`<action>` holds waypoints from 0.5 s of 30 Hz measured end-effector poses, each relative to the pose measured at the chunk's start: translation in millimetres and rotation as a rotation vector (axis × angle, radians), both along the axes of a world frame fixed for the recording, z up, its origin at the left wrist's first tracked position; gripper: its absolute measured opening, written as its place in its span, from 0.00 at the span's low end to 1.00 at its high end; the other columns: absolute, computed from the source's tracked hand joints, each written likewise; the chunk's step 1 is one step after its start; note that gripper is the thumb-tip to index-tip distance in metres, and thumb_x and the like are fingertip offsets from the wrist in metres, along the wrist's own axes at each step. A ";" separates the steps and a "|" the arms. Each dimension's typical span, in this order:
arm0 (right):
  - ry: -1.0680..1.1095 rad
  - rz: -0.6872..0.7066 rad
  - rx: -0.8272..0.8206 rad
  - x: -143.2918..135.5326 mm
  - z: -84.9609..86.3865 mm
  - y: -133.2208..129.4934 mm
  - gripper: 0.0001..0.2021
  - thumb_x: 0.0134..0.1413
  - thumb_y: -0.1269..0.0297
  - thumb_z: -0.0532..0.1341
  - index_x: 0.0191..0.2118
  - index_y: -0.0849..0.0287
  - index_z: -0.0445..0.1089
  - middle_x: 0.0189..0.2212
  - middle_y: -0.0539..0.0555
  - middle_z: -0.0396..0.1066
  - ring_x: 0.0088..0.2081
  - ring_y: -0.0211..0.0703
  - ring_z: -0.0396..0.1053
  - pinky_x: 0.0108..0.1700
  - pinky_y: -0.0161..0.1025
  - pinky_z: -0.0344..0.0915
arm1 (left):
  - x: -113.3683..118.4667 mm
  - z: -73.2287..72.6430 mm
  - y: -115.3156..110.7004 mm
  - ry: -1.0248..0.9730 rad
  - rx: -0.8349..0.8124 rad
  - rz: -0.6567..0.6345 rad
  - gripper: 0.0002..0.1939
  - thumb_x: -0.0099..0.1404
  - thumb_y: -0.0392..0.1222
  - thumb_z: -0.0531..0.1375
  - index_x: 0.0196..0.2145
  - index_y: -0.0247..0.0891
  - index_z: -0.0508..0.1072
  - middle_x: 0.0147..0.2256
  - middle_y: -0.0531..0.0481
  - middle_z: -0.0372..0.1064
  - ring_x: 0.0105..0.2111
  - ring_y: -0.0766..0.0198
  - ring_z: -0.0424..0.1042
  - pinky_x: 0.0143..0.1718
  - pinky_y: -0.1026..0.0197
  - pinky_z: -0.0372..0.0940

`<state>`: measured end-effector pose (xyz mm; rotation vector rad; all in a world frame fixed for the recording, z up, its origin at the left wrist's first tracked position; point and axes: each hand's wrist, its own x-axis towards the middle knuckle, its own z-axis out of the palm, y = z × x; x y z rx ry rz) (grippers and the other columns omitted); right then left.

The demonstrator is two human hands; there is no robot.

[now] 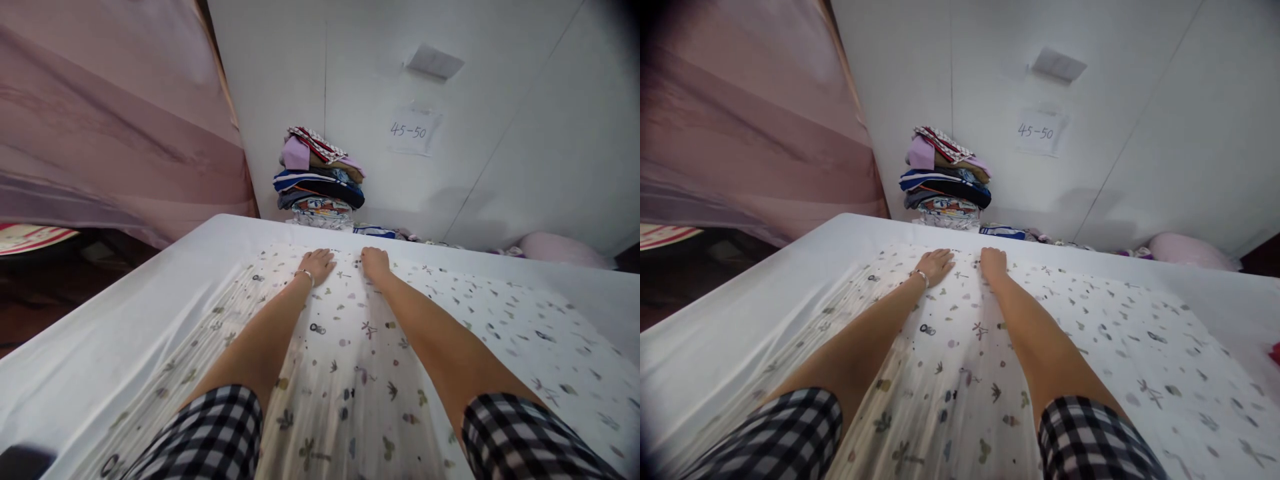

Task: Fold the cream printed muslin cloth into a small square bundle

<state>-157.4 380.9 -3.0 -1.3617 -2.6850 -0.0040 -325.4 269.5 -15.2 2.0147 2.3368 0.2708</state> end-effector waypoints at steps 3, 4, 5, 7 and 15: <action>-0.011 -0.039 0.030 -4.6 -3.0 0.2 0.14 0.58 0.73 0.49 0.44 0.62 0.70 0.42 0.64 0.71 0.45 0.50 0.65 0.46 0.45 0.54 | 0.0 0.0 0.5 -0.027 -0.029 0.018 0.26 0.68 0.55 0.41 0.59 0.44 0.57 0.64 0.50 0.47 0.63 0.59 0.44 0.61 0.48 0.43; -0.010 -0.043 0.039 -4.9 -4.0 -0.7 0.15 0.57 0.74 0.49 0.45 0.62 0.69 0.43 0.64 0.71 0.46 0.51 0.65 0.46 0.45 0.54 | 0.1 0.0 0.6 -0.034 -0.035 0.023 0.27 0.68 0.55 0.40 0.60 0.44 0.56 0.64 0.49 0.47 0.64 0.58 0.43 0.61 0.47 0.42; -0.007 -0.047 0.047 -4.8 -4.7 -1.7 0.15 0.57 0.74 0.49 0.45 0.62 0.69 0.44 0.65 0.70 0.47 0.51 0.64 0.47 0.46 0.53 | 0.3 -0.1 0.6 -0.040 -0.039 0.030 0.28 0.68 0.56 0.40 0.60 0.44 0.55 0.64 0.49 0.46 0.64 0.58 0.42 0.61 0.47 0.42; 0.008 -0.046 0.057 -3.8 -4.9 -3.8 0.15 0.58 0.73 0.48 0.45 0.62 0.69 0.44 0.65 0.70 0.48 0.51 0.64 0.47 0.46 0.53 | 0.7 -0.3 0.3 -0.038 -0.026 0.043 0.29 0.68 0.57 0.40 0.61 0.42 0.55 0.64 0.48 0.45 0.64 0.57 0.41 0.62 0.45 0.41; 0.056 0.024 -0.177 -13.9 9.9 -2.2 0.15 0.59 0.60 0.51 0.49 0.57 0.68 0.48 0.56 0.71 0.49 0.46 0.65 0.49 0.42 0.53 | -7.5 0.3 9.8 -0.044 0.072 0.123 0.22 0.70 0.46 0.41 0.57 0.45 0.61 0.59 0.50 0.59 0.59 0.62 0.54 0.57 0.54 0.52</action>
